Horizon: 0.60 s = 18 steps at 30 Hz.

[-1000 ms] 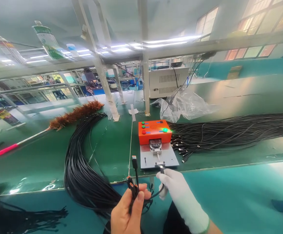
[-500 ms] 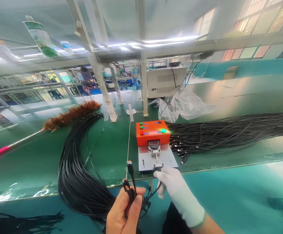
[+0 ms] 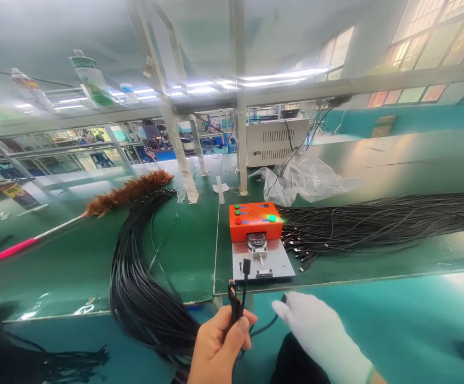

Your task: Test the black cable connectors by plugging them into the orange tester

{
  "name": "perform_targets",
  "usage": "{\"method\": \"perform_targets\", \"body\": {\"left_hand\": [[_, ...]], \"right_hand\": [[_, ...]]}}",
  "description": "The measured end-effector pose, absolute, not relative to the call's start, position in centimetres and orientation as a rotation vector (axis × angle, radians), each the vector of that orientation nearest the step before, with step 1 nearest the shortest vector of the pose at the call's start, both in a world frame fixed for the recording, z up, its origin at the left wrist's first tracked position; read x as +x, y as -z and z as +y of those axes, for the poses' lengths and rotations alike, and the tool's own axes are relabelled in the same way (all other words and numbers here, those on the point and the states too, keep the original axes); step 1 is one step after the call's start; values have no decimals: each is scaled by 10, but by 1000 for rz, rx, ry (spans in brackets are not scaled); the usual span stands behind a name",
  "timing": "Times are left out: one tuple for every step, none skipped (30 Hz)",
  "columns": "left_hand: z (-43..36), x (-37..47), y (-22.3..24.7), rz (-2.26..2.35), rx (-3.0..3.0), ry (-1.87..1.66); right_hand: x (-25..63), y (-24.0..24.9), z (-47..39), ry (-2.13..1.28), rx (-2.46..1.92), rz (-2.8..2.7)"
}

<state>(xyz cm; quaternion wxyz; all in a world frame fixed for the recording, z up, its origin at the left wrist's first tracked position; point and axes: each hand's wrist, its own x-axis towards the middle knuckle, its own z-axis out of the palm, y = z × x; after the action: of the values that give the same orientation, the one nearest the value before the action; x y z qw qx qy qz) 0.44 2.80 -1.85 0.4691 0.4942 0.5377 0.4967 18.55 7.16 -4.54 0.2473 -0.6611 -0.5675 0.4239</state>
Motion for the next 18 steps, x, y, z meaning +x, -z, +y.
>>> {"method": "perform_targets", "body": {"left_hand": [[27,5,20,1313,1224,-1204],[26,5,21,1306,1234,-1191],[26,7,23,1303,1246,-1178],[25,8,25,1302,1260,-1163],[24,10,27,1301,1275,-1142],[24,12,29,1295,1291,-1121],[23,13,31,1288,1294,-1112],[23,14,32,1291,1283,-1123],[22,14,32,1316,1255,-1157],[22,14,32,1362,1213,-1215],[22,13,30,1424,1163,-1286],[21,11,28,1484,1117,-1352],[21,9,26,1526,1089,-1397],[21,7,25,1540,1084,-1417],[20,6,23,1524,1092,-1420],[20,5,22,1496,1109,-1409],[20,5,21,1471,1127,-1393],[20,5,21,1455,1143,-1381]], "right_hand": [[188,40,69,-1021,-1873,-1536],[188,32,67,-912,-1884,-1519],[185,23,64,-834,-1827,-1512],[181,14,61,-817,-1696,-1495],[174,6,59,-868,-1531,-1462],[168,-1,56,-968,-1370,-1412],[161,-5,55,-1077,-1256,-1345],[155,-6,54,-1177,-1198,-1270],[151,-3,55,-1264,-1183,-1193],[148,2,56,-1332,-1183,-1123],[147,10,58,-1390,-1186,-1066],[147,20,60,-1450,-1188,-1016],[148,30,63,-1512,-1192,-977],[150,40,66,-1566,-1200,-951],[151,48,69,-1605,-1214,-932],[152,54,72,-1626,-1232,-924],[152,59,74,-1631,-1248,-927],[152,61,76,-1625,-1256,-936]]}}
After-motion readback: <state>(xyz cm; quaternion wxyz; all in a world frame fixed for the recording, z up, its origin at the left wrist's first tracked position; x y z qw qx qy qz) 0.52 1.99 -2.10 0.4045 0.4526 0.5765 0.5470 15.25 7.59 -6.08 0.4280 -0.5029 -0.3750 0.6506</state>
